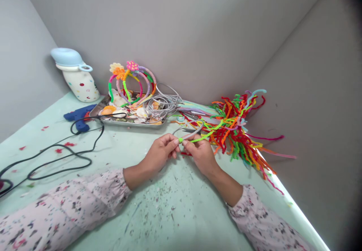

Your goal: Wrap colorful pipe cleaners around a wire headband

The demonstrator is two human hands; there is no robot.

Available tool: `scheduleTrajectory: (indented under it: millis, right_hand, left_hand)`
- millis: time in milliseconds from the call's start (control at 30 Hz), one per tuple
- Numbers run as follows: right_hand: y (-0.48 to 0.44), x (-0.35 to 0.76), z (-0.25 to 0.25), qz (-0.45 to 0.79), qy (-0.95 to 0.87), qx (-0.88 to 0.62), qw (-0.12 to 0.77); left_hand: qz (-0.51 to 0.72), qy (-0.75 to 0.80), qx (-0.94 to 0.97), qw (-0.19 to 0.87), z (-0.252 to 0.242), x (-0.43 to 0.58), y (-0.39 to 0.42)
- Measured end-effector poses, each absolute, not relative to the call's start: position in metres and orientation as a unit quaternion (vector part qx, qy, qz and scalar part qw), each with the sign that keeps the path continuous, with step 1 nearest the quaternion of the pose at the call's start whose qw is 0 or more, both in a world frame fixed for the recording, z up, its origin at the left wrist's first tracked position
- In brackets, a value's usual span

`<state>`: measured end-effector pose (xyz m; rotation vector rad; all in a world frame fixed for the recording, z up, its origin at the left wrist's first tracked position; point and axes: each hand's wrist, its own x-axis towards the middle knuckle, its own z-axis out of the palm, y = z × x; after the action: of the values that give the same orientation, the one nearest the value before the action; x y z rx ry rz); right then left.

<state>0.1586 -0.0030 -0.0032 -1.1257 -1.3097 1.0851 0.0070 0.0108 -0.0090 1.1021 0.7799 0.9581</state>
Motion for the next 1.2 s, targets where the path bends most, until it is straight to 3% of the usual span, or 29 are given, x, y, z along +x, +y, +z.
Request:
scheduleTrajectory:
  millis: [1200]
  right_hand:
    - [-0.0020,0.1680,-0.0112,0.319,-0.662,-0.433,0.522]
  left_hand:
    - [0.433,0.331,0.492,0.678,-0.0025,0.0052,0.0098]
